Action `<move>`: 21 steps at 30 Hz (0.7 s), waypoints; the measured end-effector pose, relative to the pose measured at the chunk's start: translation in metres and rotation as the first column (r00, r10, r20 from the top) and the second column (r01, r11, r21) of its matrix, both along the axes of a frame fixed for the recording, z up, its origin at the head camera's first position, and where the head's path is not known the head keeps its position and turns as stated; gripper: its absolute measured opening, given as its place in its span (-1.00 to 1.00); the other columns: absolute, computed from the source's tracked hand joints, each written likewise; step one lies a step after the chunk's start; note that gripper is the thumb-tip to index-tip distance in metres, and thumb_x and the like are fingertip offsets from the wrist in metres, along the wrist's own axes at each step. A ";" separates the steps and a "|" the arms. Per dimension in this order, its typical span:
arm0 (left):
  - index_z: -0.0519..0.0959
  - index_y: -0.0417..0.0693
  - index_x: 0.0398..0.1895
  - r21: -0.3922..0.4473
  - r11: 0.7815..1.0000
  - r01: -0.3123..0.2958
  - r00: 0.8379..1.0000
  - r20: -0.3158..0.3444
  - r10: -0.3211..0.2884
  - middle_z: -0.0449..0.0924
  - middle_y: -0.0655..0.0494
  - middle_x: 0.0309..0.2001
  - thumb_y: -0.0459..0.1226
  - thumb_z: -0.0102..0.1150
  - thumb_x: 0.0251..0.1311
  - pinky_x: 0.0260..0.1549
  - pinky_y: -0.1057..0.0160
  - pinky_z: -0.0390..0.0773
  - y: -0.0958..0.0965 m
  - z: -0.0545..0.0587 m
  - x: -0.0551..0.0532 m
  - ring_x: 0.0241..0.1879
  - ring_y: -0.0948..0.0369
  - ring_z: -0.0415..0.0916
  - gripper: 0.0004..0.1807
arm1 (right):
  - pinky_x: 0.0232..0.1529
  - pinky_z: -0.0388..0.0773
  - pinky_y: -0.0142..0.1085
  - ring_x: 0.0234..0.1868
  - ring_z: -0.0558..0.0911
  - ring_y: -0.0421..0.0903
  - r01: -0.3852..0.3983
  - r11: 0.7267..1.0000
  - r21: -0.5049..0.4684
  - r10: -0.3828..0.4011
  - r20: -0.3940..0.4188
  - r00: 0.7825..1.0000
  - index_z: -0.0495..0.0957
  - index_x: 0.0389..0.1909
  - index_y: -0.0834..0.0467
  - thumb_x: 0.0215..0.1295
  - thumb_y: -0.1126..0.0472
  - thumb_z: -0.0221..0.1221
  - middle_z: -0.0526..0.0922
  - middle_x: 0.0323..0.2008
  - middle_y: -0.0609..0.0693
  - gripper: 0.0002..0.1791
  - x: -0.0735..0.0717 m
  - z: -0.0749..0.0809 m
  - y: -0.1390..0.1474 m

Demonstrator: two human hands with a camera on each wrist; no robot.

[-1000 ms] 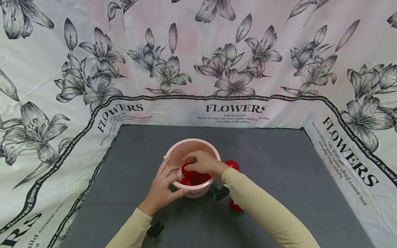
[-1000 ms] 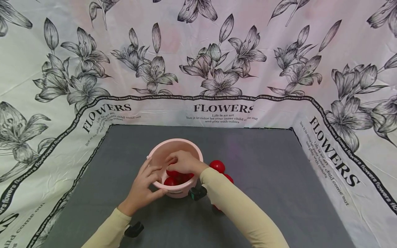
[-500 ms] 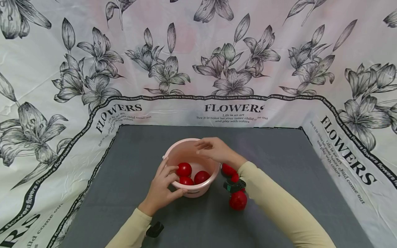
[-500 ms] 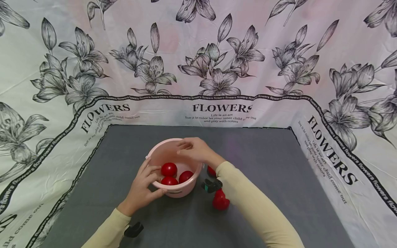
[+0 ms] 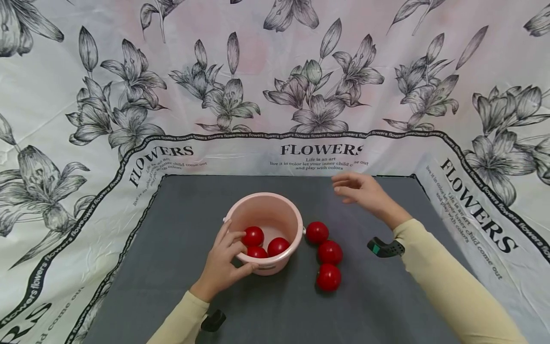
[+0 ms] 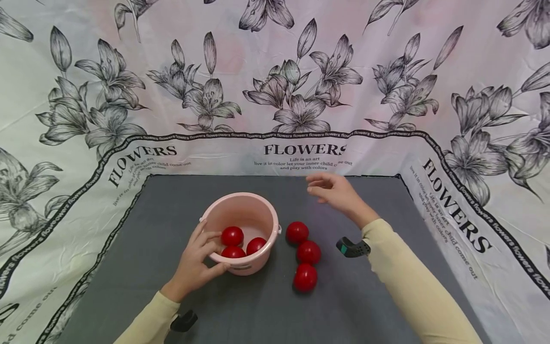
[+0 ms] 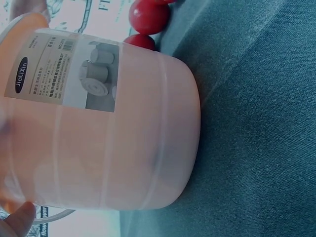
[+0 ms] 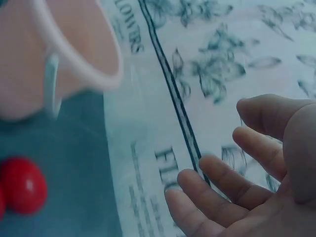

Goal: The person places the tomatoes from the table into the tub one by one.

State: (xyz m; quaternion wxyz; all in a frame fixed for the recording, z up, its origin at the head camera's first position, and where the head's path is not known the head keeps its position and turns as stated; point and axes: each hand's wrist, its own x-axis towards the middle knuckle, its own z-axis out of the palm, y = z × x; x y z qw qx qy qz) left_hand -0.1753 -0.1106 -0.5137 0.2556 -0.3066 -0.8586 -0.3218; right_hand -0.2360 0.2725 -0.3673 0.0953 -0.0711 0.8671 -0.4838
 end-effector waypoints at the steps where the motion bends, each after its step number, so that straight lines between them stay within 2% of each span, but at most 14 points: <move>1: 0.67 0.00 -0.43 0.002 1.000 -0.001 1.000 -0.001 0.001 0.67 -0.12 0.06 0.42 -0.01 0.24 0.10 -0.32 0.61 0.000 0.000 0.000 0.39 -0.26 0.31 -0.30 | 0.05 0.73 -0.24 0.26 0.60 0.16 0.009 1.000 0.007 -0.009 0.003 1.000 0.39 0.40 0.21 0.52 0.03 0.13 0.50 0.33 0.31 -0.45 0.003 0.000 0.007; 5: 0.66 0.00 -0.43 0.003 1.000 -0.010 1.000 -0.005 0.010 0.66 -0.09 0.07 0.42 -0.02 0.24 0.09 -0.31 0.62 -0.002 -0.001 0.000 0.39 -0.24 0.31 -0.30 | 0.05 0.73 -0.28 0.15 0.65 -0.18 0.039 0.999 0.027 -0.039 0.017 0.999 0.35 0.43 0.20 0.53 -0.02 0.11 0.47 0.36 0.30 -0.41 0.016 -0.007 0.032; 8: 0.66 0.01 -0.42 0.000 1.000 -0.010 1.000 -0.014 0.010 0.66 -0.10 0.06 0.42 -0.04 0.25 0.07 -0.30 0.64 -0.002 -0.001 0.000 0.38 -0.24 0.31 -0.29 | 0.04 0.74 -0.29 0.03 0.60 -0.48 0.050 0.998 0.026 -0.050 0.018 0.999 0.34 0.43 0.21 0.54 -0.04 0.10 0.45 0.37 0.31 -0.40 0.025 -0.015 0.048; 10: 0.66 0.00 -0.42 0.000 1.000 -0.007 1.000 -0.019 0.007 0.66 -0.11 0.06 0.41 -0.04 0.26 0.06 -0.30 0.64 -0.002 -0.001 0.000 0.38 -0.25 0.31 -0.30 | 0.02 0.74 -0.28 -0.03 0.57 -0.58 0.053 0.998 0.027 -0.053 0.011 0.999 0.33 0.43 0.23 0.54 -0.03 0.10 0.45 0.36 0.33 -0.39 0.031 -0.021 0.057; 17: 0.66 0.00 -0.41 0.010 1.000 -0.001 1.000 0.006 0.001 0.67 -0.10 0.07 0.39 0.03 0.24 0.11 -0.31 0.61 -0.001 -0.001 0.000 0.40 -0.24 0.30 -0.33 | -0.01 0.76 -0.20 -0.05 0.57 -0.63 0.054 0.999 -0.007 -0.054 0.014 0.998 0.31 0.43 0.30 0.55 0.02 0.10 0.46 0.33 0.33 -0.40 0.045 -0.043 0.074; 21: 0.67 0.00 -0.41 0.011 1.000 -0.002 1.000 0.004 0.002 0.67 -0.12 0.06 0.42 -0.01 0.24 0.13 -0.34 0.58 -0.001 -0.001 0.000 0.38 -0.25 0.32 -0.30 | 0.00 0.76 -0.15 -0.05 0.56 -0.61 0.058 0.997 -0.041 -0.056 0.035 0.998 0.31 0.43 0.32 0.54 0.06 0.11 0.44 0.33 0.38 -0.40 0.049 -0.060 0.074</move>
